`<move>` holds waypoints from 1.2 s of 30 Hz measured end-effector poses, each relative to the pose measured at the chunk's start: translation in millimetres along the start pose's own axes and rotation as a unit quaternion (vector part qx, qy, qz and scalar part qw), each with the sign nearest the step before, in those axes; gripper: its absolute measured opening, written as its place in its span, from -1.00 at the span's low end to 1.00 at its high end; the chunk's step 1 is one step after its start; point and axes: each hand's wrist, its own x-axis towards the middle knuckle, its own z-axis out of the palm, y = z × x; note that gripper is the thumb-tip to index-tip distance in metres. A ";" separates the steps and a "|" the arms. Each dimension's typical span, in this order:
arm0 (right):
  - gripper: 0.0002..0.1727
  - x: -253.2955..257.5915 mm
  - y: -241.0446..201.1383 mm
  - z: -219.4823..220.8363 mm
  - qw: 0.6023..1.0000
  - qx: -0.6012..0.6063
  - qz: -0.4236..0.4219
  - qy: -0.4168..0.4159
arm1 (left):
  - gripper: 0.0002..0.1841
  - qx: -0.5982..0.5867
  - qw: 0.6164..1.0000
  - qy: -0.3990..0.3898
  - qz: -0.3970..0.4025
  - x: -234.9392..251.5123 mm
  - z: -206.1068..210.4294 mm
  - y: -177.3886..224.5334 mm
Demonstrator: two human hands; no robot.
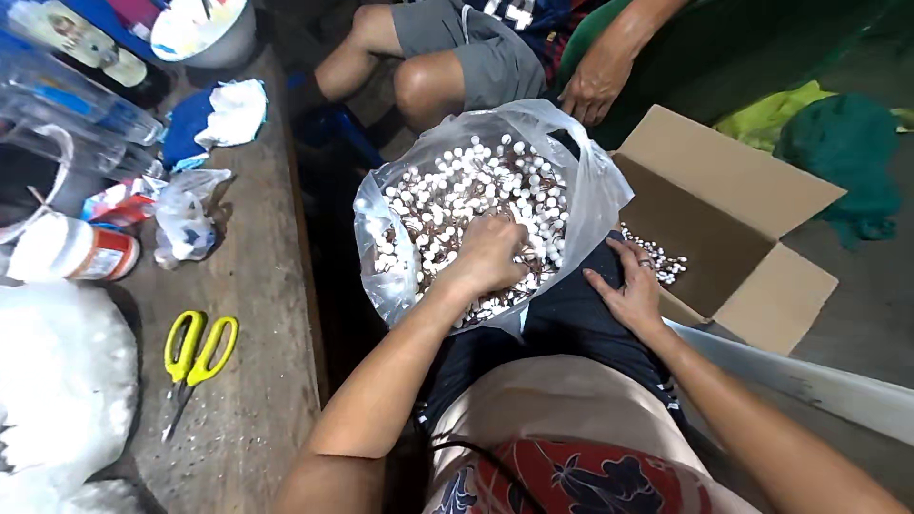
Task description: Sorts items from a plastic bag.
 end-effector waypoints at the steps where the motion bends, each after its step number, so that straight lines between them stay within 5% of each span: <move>1: -0.16 0.1 0.1 -0.1 1.000 -0.001 -0.001 0.001 | -0.74 0.045 0.999 -0.020 -0.004 3.5 4.1 2.7; 8: -0.16 -0.7 2.4 0.0 1.000 0.000 0.008 -0.007 | -0.85 -0.192 0.970 0.149 -0.003 -11.6 -9.9 -11.1; 15: -0.17 -1.0 1.8 0.8 1.000 -0.006 0.003 -0.001 | -0.79 -0.132 0.985 0.094 -0.059 11.6 0.2 2.0; 22: -0.17 0.0 2.3 1.4 1.000 -0.007 -0.002 0.003 | -0.82 -0.009 0.994 -0.041 -0.103 43.8 3.2 11.6; 30: -0.15 0.3 2.4 2.0 1.000 0.004 -0.001 0.006 | -0.87 -0.259 0.953 0.133 -0.087 16.4 -18.0 -10.4; 36: -0.16 0.3 1.1 1.8 1.000 0.001 0.007 0.002 | -0.82 -0.103 0.991 0.025 -0.077 33.6 -1.9 -3.1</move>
